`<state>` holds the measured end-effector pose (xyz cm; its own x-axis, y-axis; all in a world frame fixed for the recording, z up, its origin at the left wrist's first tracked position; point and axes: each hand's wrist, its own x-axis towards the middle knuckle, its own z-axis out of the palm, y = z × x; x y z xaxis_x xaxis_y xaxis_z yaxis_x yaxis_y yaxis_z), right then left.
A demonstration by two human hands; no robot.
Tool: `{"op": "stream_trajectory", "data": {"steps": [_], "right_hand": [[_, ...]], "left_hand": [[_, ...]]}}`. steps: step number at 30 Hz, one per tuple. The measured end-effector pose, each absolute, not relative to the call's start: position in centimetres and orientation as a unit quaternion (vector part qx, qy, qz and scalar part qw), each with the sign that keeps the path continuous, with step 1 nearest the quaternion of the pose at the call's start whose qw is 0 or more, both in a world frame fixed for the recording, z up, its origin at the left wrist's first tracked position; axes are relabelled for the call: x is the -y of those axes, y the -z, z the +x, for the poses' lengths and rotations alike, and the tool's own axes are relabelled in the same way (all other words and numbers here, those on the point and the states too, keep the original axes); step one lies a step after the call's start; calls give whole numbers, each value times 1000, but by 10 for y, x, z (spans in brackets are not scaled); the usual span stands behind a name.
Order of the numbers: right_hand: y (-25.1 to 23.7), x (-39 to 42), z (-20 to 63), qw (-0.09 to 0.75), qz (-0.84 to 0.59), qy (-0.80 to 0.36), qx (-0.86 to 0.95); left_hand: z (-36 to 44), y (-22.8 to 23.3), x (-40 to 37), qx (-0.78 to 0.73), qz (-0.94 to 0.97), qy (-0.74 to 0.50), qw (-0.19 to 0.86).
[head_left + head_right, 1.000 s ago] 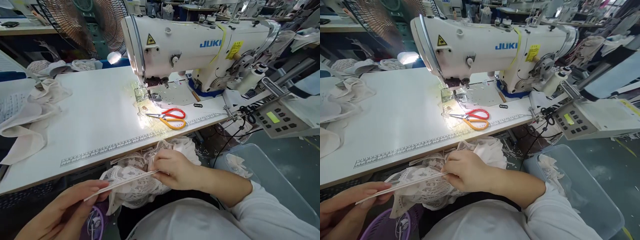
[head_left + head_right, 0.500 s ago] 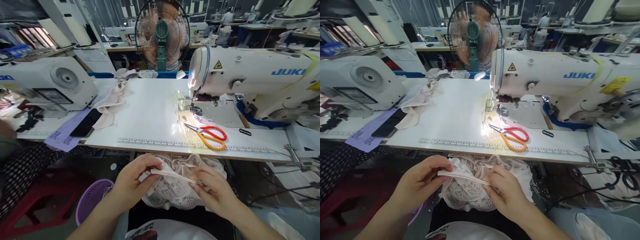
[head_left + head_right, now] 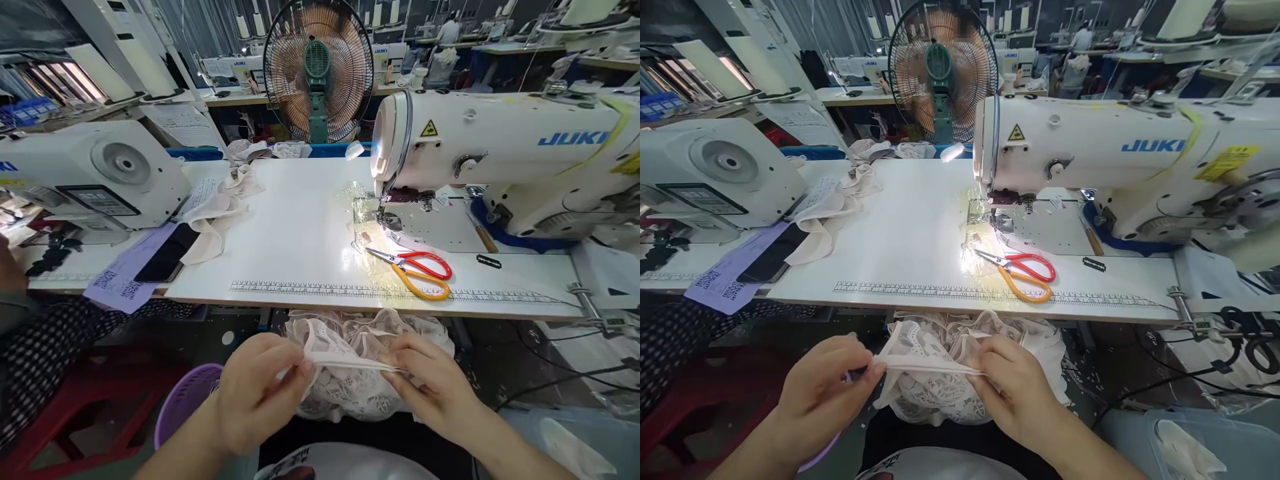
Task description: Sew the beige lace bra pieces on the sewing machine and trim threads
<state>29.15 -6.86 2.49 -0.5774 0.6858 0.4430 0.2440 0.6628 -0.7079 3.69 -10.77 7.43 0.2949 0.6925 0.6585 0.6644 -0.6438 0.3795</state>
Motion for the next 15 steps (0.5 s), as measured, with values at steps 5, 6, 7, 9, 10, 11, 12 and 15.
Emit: {"op": "stream_trajectory", "data": {"steps": [5,6,7,9,10,11,12,15], "right_hand": [[-24,70,291,362,-283,-278,844],[-24,70,291,361,-283,-275,845],[-25,70,290,360,-282,-272,846],[-25,70,290,359,-281,-268,849],[-26,70,289,358,-280,-266,850],[-26,70,289,358,-280,-264,851],[-27,70,289,357,-281,-262,851],[-27,69,289,352,-281,-258,855]], "left_hand": [[40,-84,110,-429,817,-381,-60],[39,-85,109,-413,826,-374,-88],[37,-85,108,-391,838,-364,-112],[33,-83,106,-351,862,-342,-129],[32,-81,104,-342,872,-332,-112],[31,-79,104,-346,876,-326,-79],[31,-78,103,-361,871,-330,-33],[34,-73,104,-435,806,-381,125]]}}
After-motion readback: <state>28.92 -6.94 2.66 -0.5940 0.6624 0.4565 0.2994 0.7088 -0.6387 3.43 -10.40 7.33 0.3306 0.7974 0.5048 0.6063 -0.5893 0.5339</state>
